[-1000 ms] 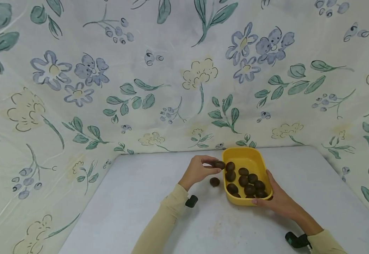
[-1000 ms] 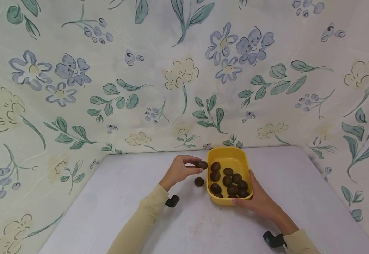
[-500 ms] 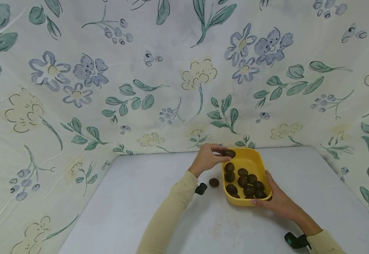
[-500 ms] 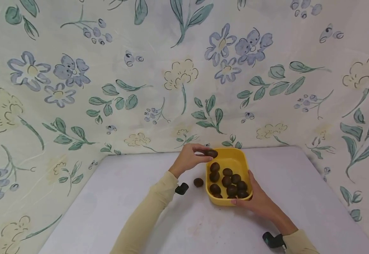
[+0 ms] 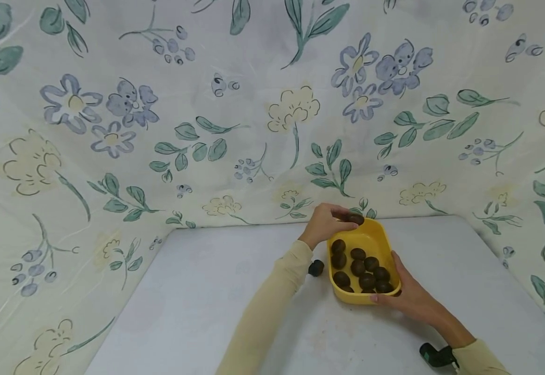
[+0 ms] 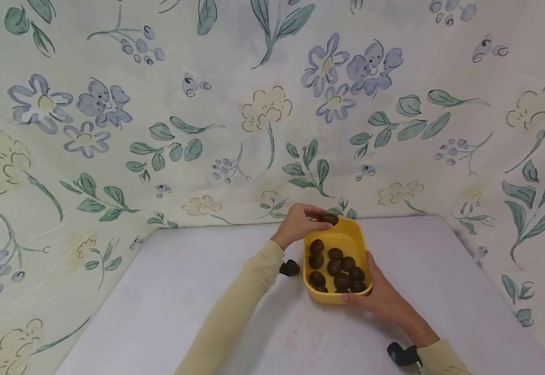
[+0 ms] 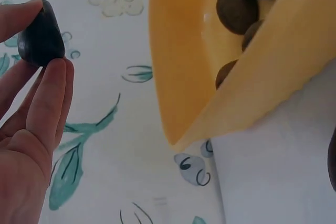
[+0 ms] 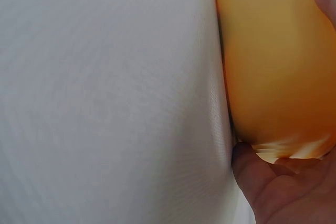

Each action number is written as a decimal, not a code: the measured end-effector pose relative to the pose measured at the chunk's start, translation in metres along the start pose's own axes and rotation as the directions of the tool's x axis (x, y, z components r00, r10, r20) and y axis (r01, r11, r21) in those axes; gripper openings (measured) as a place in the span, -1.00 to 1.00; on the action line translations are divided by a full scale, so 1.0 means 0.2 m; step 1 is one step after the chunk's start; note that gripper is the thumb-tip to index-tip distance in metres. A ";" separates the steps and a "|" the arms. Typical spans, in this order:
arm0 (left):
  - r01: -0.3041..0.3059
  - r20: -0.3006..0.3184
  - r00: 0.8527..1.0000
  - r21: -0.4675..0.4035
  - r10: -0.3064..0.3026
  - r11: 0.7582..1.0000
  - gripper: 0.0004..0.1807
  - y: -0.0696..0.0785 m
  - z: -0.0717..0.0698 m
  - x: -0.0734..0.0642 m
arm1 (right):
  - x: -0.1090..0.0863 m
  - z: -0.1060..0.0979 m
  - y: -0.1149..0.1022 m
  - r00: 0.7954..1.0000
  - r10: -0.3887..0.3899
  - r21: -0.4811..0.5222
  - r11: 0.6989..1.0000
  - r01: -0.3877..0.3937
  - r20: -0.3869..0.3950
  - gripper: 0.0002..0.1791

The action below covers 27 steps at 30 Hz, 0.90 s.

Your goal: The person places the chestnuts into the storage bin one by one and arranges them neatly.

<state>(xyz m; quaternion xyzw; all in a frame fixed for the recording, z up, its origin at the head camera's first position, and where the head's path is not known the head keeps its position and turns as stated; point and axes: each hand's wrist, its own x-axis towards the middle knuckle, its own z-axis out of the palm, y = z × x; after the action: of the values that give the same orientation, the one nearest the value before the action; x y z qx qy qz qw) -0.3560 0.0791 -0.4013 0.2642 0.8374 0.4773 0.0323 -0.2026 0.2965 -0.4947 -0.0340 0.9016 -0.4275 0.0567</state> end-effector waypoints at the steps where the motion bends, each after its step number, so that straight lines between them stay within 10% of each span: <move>1: 0.002 -0.002 1.000 0.002 -0.002 1.000 -0.57 0.01 0.01 0.01 | 0.00 0.00 0.00 1.000 0.001 -0.002 1.000 -0.001 -0.001 0.47; 27: 0.192 -0.008 0.981 0.221 -0.195 0.956 -0.63 0.02 0.31 0.14 | 0.01 -0.02 0.02 1.000 0.022 0.022 1.000 -0.022 0.015 0.45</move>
<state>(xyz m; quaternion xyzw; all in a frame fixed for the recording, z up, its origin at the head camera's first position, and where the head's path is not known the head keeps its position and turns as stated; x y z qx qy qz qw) -0.3598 0.1427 -0.4271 0.1862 0.9069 0.3739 0.0551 -0.2044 0.3016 -0.4962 -0.0265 0.8967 -0.4366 0.0683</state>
